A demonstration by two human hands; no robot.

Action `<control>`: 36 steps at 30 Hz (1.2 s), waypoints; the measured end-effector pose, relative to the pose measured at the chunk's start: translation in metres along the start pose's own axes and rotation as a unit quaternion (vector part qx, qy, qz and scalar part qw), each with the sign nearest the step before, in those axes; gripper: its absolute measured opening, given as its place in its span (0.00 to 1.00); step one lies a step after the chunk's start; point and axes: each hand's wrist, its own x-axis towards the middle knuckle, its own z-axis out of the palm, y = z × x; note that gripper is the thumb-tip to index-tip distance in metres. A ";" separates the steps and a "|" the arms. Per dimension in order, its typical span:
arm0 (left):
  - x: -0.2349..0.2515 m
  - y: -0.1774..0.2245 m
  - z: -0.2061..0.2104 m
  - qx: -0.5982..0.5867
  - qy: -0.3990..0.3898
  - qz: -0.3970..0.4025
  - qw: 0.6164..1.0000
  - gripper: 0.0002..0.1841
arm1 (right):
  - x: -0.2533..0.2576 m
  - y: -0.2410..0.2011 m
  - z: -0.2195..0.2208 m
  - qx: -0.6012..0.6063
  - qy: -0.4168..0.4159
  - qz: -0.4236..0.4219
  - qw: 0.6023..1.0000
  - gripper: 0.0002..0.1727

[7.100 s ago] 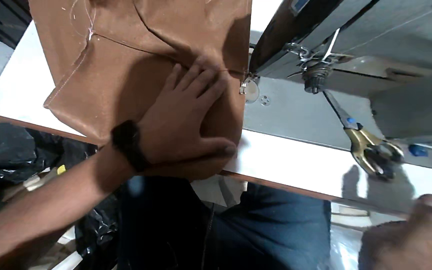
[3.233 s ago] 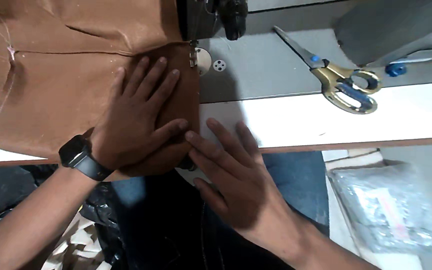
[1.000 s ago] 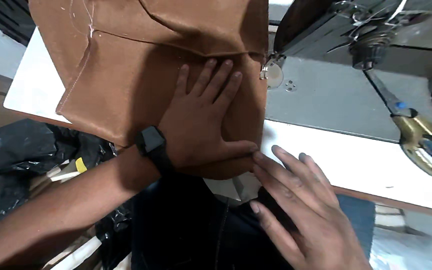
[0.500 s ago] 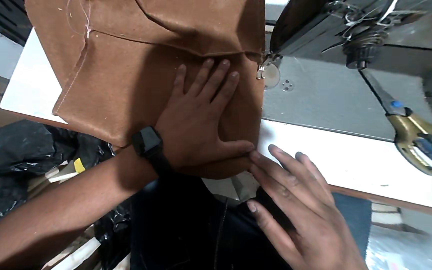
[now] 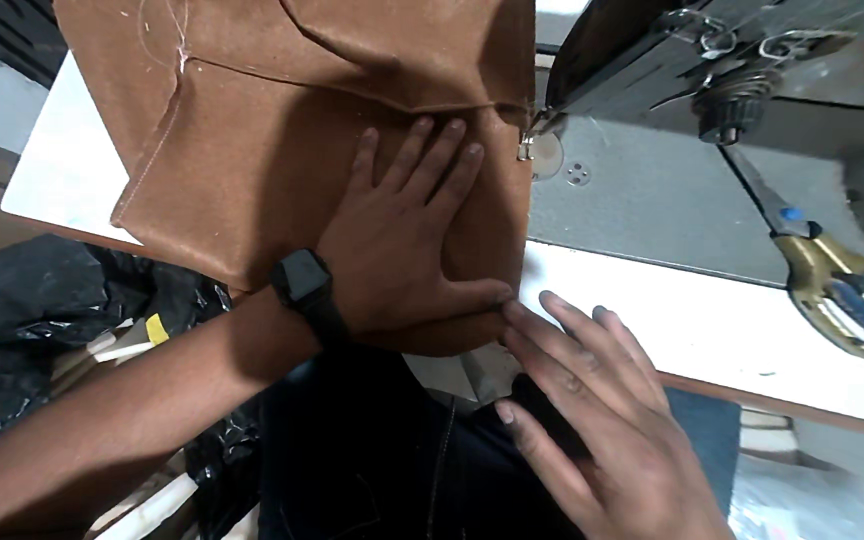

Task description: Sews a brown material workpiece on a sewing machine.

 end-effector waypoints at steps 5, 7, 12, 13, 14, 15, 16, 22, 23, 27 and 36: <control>0.003 -0.001 0.001 -0.002 0.006 0.003 1.000 0.70 | 0.001 0.001 0.000 -0.006 -0.002 0.004 1.000 0.29; 0.007 -0.003 0.001 -0.003 0.006 0.004 1.000 0.70 | 0.002 0.002 0.000 -0.014 -0.004 0.006 1.000 0.29; 0.020 -0.010 -0.003 0.005 -0.008 0.005 1.000 0.70 | 0.009 0.003 -0.003 -0.034 -0.002 0.002 0.999 0.30; 0.022 -0.012 -0.003 0.006 -0.006 0.006 1.000 0.70 | 0.010 0.004 -0.003 -0.039 0.000 -0.001 0.999 0.30; 0.025 -0.014 -0.003 0.007 -0.006 0.008 1.000 0.70 | 0.011 0.005 -0.003 -0.043 0.002 -0.004 0.999 0.30; 0.029 -0.015 -0.003 0.008 -0.008 0.008 1.000 0.70 | 0.012 0.006 -0.003 -0.045 0.003 -0.007 0.999 0.30; 0.032 -0.017 -0.004 0.009 -0.009 0.009 1.000 0.70 | 0.013 0.006 -0.003 -0.044 0.002 -0.008 0.999 0.31; 0.052 -0.025 -0.005 0.013 -0.011 0.011 1.000 0.70 | 0.007 0.019 -0.019 0.036 0.051 0.016 0.998 0.30; 0.055 -0.026 -0.005 0.013 -0.007 0.011 1.000 0.70 | 0.004 0.025 -0.024 0.038 0.072 0.018 0.997 0.29; 0.067 -0.031 -0.007 0.014 -0.008 0.010 1.000 0.69 | -0.006 0.049 -0.031 0.017 0.129 0.035 0.991 0.27; 0.091 -0.043 -0.011 0.013 -0.018 0.012 1.000 0.70 | -0.010 0.057 -0.026 0.035 0.165 0.030 0.985 0.24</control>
